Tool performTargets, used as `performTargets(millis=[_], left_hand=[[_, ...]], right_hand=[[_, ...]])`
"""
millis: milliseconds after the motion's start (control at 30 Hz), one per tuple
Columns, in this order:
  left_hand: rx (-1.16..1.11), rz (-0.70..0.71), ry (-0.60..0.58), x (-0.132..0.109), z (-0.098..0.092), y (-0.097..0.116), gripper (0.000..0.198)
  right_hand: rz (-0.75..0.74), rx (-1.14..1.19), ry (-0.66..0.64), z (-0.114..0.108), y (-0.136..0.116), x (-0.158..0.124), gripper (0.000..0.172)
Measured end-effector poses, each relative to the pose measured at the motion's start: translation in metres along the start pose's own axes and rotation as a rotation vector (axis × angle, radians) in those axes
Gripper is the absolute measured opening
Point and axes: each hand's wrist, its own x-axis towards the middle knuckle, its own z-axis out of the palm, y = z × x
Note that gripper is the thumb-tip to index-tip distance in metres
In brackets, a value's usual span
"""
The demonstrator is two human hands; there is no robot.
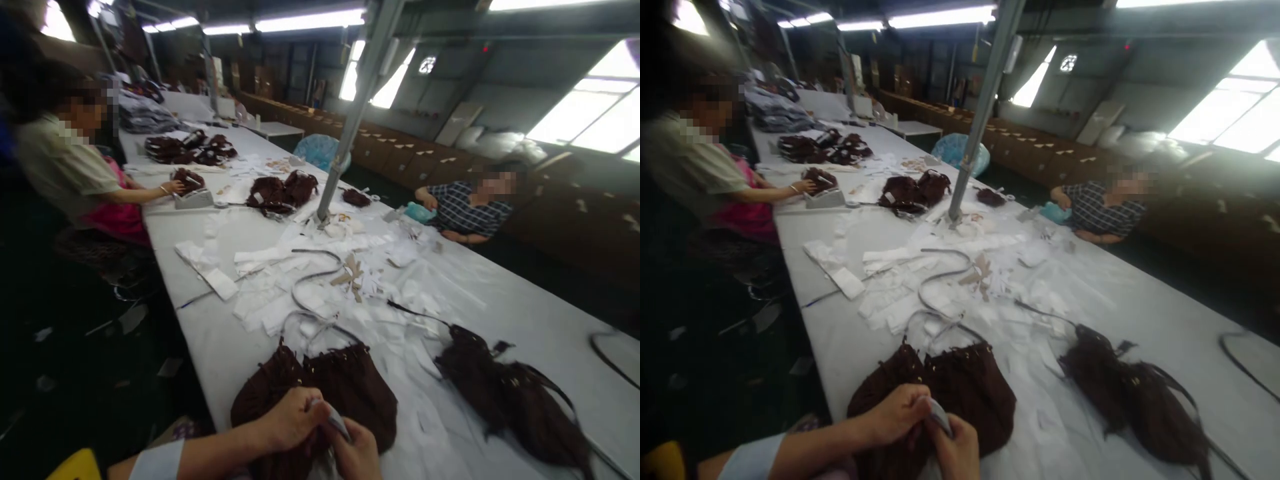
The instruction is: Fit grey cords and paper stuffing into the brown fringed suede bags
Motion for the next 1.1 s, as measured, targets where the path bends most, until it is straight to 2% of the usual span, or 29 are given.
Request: performTargets(millis=[133, 200, 267, 333, 433, 600, 733, 800, 900, 1000, 1100], left_hand=[[0.026, -0.033, -0.153, -0.004, -0.015, 0.004, 0.042], [-0.045, -0.065, -0.231, -0.003, -0.018, 0.008, 0.044], [-0.139, -0.063, -0.255, -0.001, -0.02, 0.011, 0.048], [-0.215, -0.039, -0.215, 0.002, -0.021, 0.012, 0.05], [-0.31, -0.022, -0.131, 0.007, -0.019, 0.008, 0.051], [-0.525, -0.027, 0.02, 0.014, -0.005, -0.003, 0.048], [-0.833, -0.129, 0.139, 0.015, 0.005, -0.005, 0.041], [-0.929, -0.2, 0.158, 0.016, 0.005, -0.004, 0.039], [-0.897, -0.269, 0.056, 0.017, 0.001, -0.003, 0.044], [-0.75, -0.253, -0.078, 0.018, -0.003, -0.003, 0.056], [-0.64, -0.22, -0.139, 0.018, -0.005, 0.0, 0.063]], right_hand=[[0.067, 0.117, -0.016, 0.006, -0.009, -0.005, 0.044], [0.061, 0.182, -0.049, 0.005, -0.015, -0.006, 0.04], [0.024, 0.265, -0.105, 0.001, -0.021, -0.006, 0.039], [-0.026, 0.315, -0.145, -0.005, -0.026, -0.005, 0.041], [-0.111, 0.262, -0.113, -0.009, -0.026, -0.003, 0.042], [-0.22, -0.037, 0.052, 0.006, -0.019, -0.008, 0.039], [-0.217, -0.307, 0.158, 0.016, -0.017, -0.014, 0.037], [-0.206, -0.441, 0.181, 0.017, -0.015, -0.015, 0.04], [-0.212, -0.535, 0.185, 0.015, -0.009, -0.013, 0.046], [-0.235, -0.483, 0.172, 0.011, 0.004, -0.008, 0.052], [-0.187, -0.446, 0.197, 0.009, 0.015, -0.001, 0.054]])
